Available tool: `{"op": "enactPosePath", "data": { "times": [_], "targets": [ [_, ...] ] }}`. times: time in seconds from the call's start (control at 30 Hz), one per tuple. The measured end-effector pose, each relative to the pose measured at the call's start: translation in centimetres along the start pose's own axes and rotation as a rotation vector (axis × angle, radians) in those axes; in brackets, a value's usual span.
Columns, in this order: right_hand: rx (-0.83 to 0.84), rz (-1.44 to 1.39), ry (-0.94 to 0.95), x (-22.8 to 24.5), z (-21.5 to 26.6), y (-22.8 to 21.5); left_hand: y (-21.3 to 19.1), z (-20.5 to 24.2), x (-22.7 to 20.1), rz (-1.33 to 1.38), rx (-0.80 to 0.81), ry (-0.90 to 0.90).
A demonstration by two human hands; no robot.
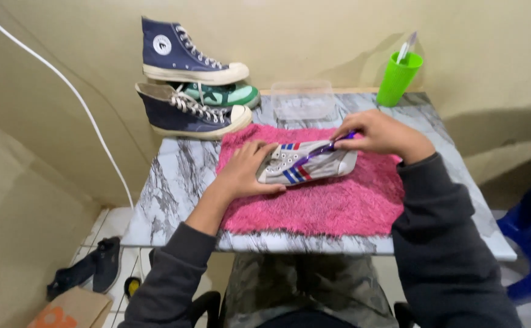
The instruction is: A person is using a toothbrush to scrub a small shoe on a pink towel.
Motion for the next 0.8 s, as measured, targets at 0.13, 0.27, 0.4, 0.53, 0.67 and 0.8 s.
{"op": "enactPosePath", "data": {
  "times": [0.13, 0.27, 0.4, 0.53, 0.67, 0.8],
  "targets": [
    [-0.001, 0.072, -0.003, 0.9, 0.3, 0.2, -0.2, 0.5, -0.2, -0.009, 0.002, -0.005],
    [-0.009, 0.116, 0.018, 0.4, 0.2, -0.1, -0.3, -0.2, -0.2, -0.019, -0.016, 0.006],
    [0.003, 0.125, 0.046, 1.7, 0.3, -0.4, 0.2, 0.1, 0.1, -0.039, -0.043, 0.01],
    [0.002, 0.089, 0.054, 2.4, 0.5, -0.5, 0.2, 0.0, 0.1, -0.036, -0.052, 0.016],
    [-0.029, 0.061, 0.044, 2.3, 0.7, -0.3, 0.2, 0.0, 0.1, -0.039, -0.058, 0.026],
    [-0.079, 0.009, 0.037, 1.9, 1.0, 0.1, 0.0, 0.0, -0.2, -0.034, -0.061, 0.026]
  ]
}}
Point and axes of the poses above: each hand's wrist, its own z-axis away from the middle knuckle, its own y-axis out of the palm, x = y × z, the point moved 1 cm from there along -z, towards the middle knuckle, and after that the axes turned 8 degrees about -x, right-handed, at the moved point
